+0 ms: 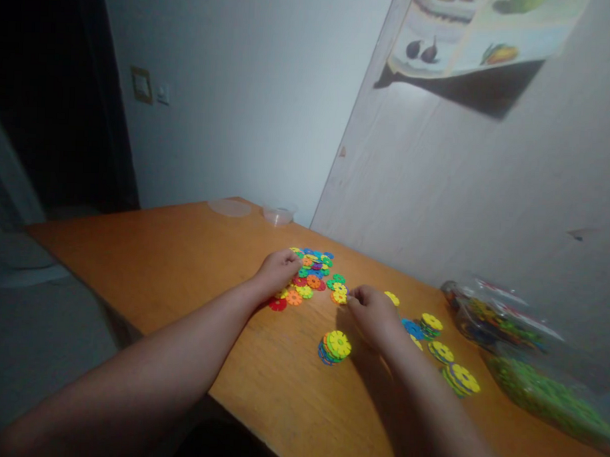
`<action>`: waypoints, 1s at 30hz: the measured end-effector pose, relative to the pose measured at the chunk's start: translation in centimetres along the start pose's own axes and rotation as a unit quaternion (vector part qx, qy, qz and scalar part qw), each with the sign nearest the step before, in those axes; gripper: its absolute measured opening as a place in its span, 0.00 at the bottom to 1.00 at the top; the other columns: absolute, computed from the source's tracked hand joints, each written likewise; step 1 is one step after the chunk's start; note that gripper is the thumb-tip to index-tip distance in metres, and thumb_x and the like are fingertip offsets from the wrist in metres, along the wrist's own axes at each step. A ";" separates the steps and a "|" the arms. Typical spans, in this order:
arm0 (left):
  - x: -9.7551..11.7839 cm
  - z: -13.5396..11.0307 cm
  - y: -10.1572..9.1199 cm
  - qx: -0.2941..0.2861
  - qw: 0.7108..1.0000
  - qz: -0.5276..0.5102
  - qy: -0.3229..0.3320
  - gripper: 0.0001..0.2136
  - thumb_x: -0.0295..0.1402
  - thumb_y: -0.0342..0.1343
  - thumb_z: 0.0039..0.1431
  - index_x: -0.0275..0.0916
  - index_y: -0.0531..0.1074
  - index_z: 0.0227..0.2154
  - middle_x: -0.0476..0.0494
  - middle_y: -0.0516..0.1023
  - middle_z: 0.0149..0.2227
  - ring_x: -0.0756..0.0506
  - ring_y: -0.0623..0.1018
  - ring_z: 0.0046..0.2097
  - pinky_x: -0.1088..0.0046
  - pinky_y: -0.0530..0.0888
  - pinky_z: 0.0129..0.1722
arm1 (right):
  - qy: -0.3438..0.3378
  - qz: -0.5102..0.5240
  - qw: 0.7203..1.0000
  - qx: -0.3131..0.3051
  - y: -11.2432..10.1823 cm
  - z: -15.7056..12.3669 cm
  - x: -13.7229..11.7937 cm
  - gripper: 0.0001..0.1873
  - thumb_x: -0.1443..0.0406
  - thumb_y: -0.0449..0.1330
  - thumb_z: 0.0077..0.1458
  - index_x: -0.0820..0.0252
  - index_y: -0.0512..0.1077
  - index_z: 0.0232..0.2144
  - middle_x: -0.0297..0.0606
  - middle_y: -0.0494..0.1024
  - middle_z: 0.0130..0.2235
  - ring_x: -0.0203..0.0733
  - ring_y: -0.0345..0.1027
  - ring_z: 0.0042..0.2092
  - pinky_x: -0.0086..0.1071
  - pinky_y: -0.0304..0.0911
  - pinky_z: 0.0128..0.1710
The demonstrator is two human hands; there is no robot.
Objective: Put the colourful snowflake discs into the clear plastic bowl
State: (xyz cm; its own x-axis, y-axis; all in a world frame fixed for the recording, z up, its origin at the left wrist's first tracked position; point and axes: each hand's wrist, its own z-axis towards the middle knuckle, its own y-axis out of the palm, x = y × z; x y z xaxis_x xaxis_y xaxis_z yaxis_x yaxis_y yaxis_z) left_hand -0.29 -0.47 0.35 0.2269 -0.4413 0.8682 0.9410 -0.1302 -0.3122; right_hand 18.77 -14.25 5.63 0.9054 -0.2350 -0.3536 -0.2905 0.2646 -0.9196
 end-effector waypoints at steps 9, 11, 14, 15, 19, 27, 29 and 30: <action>-0.3 0.0 0.1 -0.009 1.000 0.006 0.004 0.10 0.36 0.50 0.53 0.37 0.67 0.21 0.52 0.68 0.21 0.51 0.66 0.25 0.77 0.57 0.23 | 0.045 -0.146 0.988 -0.035 3.3 4.6 -2.3 0.16 0.57 0.59 0.51 0.64 0.79 0.32 0.55 0.80 0.38 0.52 0.74 0.40 0.34 0.60 0.33; -0.3 0.0 0.2 -0.008 1.000 0.008 0.008 0.10 0.36 0.50 0.53 0.37 0.67 0.22 0.52 0.68 0.21 0.51 0.67 0.26 0.77 0.58 0.23 | 0.046 -0.161 0.985 -0.044 3.5 5.0 -2.3 0.16 0.56 0.59 0.51 0.62 0.79 0.34 0.54 0.80 0.39 0.52 0.74 0.41 0.34 0.61 0.34; -0.4 0.1 0.4 -0.005 1.000 0.007 0.003 0.08 0.36 0.51 0.52 0.37 0.69 0.23 0.52 0.69 0.22 0.51 0.68 0.26 0.77 0.59 0.24 | 0.039 -0.171 0.983 -0.052 3.5 5.1 -2.3 0.14 0.58 0.59 0.51 0.58 0.79 0.35 0.51 0.81 0.39 0.51 0.74 0.41 0.34 0.61 0.34; -0.4 0.1 0.4 -0.005 1.000 0.007 -0.002 0.08 0.36 0.51 0.52 0.37 0.69 0.24 0.52 0.69 0.22 0.51 0.68 0.26 0.77 0.59 0.24 | 0.034 -0.170 0.983 -0.053 3.5 5.0 -2.4 0.13 0.58 0.59 0.50 0.56 0.79 0.36 0.49 0.81 0.39 0.50 0.74 0.41 0.34 0.60 0.34; -0.4 0.1 0.4 -0.009 1.000 0.012 -0.006 0.08 0.36 0.51 0.52 0.37 0.69 0.24 0.51 0.70 0.22 0.51 0.68 0.26 0.77 0.59 0.24 | 0.013 -0.155 0.987 -0.046 3.4 4.4 -3.0 0.12 0.58 0.59 0.51 0.54 0.79 0.34 0.46 0.81 0.38 0.49 0.73 0.40 0.33 0.58 0.34; -0.1 0.2 0.1 -0.002 1.000 0.007 -0.003 0.09 0.37 0.52 0.52 0.37 0.70 0.25 0.51 0.70 0.22 0.51 0.68 0.26 0.77 0.60 0.24 | -0.017 -0.032 0.999 -0.002 0.9 2.7 -2.0 0.11 0.59 0.55 0.53 0.58 0.75 0.30 0.40 0.78 0.31 0.41 0.68 0.33 0.30 0.56 0.30; -0.1 0.2 0.2 -0.002 1.000 0.005 -0.002 0.08 0.36 0.52 0.52 0.37 0.70 0.25 0.51 0.70 0.22 0.51 0.68 0.26 0.77 0.60 0.24 | -0.025 0.018 1.000 -0.009 0.0 1.3 -1.5 0.13 0.57 0.54 0.55 0.59 0.72 0.29 0.38 0.76 0.30 0.39 0.67 0.31 0.29 0.57 0.29; -0.1 0.2 0.2 -0.003 1.000 0.005 0.000 0.08 0.36 0.52 0.52 0.37 0.70 0.24 0.51 0.70 0.22 0.51 0.68 0.27 0.77 0.60 0.24 | -0.026 0.045 0.998 -0.018 -0.5 0.4 -1.2 0.14 0.55 0.52 0.56 0.59 0.71 0.29 0.37 0.75 0.29 0.38 0.66 0.30 0.28 0.58 0.28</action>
State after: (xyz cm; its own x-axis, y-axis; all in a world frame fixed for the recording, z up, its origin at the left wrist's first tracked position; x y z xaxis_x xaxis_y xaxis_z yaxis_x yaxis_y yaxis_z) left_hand -0.12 -0.29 0.28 0.2364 -0.4420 0.8653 0.9374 -0.1307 -0.3228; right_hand 17.93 -13.75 6.56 0.8894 -0.1632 -0.4270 -0.3816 0.2494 -0.8901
